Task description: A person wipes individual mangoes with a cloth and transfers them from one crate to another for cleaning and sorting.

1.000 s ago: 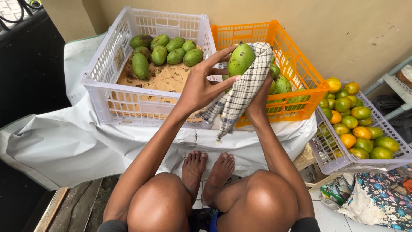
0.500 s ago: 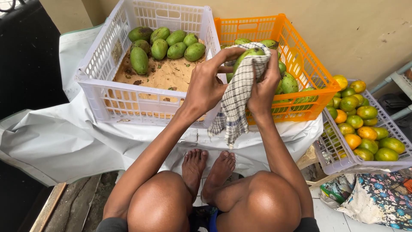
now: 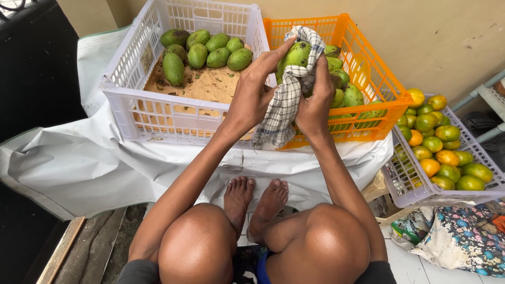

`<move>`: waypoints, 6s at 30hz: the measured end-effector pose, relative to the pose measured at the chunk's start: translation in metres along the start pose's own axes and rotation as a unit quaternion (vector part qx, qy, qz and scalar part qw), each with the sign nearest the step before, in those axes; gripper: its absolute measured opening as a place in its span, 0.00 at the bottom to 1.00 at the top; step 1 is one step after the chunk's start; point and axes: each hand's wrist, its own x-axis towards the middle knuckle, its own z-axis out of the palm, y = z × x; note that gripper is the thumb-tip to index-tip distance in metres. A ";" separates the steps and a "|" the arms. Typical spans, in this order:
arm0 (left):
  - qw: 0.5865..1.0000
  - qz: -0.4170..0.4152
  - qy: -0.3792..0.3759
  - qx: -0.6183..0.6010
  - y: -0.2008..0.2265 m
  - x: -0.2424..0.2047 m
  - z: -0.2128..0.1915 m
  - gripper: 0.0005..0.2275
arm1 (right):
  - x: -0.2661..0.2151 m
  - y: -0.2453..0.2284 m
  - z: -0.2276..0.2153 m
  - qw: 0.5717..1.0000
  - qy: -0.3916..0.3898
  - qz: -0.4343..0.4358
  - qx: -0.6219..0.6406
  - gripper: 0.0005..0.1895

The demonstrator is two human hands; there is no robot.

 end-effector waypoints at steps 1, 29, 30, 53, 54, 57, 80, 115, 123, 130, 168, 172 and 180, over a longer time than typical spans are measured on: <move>1.000 -0.001 0.000 0.000 -0.005 -0.003 0.002 0.31 | -0.003 -0.001 0.000 1.000 0.000 0.000 0.000 0.23; 0.995 -0.055 0.009 -0.078 -0.032 0.008 0.002 0.28 | 0.015 -0.046 0.000 0.980 0.037 -0.034 -0.195 0.15; 0.995 -0.052 0.021 -0.077 -0.029 0.009 0.001 0.26 | 0.017 -0.049 0.002 0.974 0.048 -0.042 -0.215 0.12; 0.997 -0.038 0.018 -0.057 -0.040 0.007 -0.003 0.25 | -0.002 -0.018 0.004 0.965 0.191 0.071 -0.164 0.10; 0.998 -0.032 0.024 -0.051 -0.042 0.008 -0.002 0.25 | 0.000 -0.022 0.003 0.966 0.196 0.068 -0.156 0.06; 0.998 -0.018 0.022 -0.048 -0.037 0.009 -0.003 0.24 | -0.003 0.007 0.001 0.984 0.123 0.013 -0.127 0.12; 0.984 -0.052 -0.007 -0.169 -0.031 0.008 0.003 0.23 | -0.005 -0.008 -0.009 0.997 0.015 0.012 -0.078 0.15; 0.984 -0.001 -0.040 -0.175 -0.012 0.012 -0.013 0.24 | 0.003 -0.008 -0.007 0.998 -0.002 0.058 0.015 0.19; 0.988 -0.007 -0.077 -0.137 -0.013 0.010 -0.013 0.24 | -0.049 0.100 -0.022 0.975 -0.129 0.177 -0.029 0.24; 0.989 -0.031 -0.023 -0.144 -0.026 0.009 -0.004 0.24 | -0.084 0.141 -0.014 0.968 -0.142 0.175 -0.109 0.33; 0.960 -0.066 0.085 -0.260 -0.022 0.004 0.007 0.25 | 0.004 -0.026 0.001 0.983 0.090 0.151 -0.043 0.27; 0.955 -0.075 0.120 -0.259 -0.021 0.006 0.003 0.25 | 0.002 -0.018 0.001 0.991 0.075 0.064 -0.087 0.19; 0.967 -0.011 -0.009 -0.256 -0.021 0.006 -0.002 0.26 | 0.004 0.004 -0.003 0.984 0.061 0.161 0.055 0.26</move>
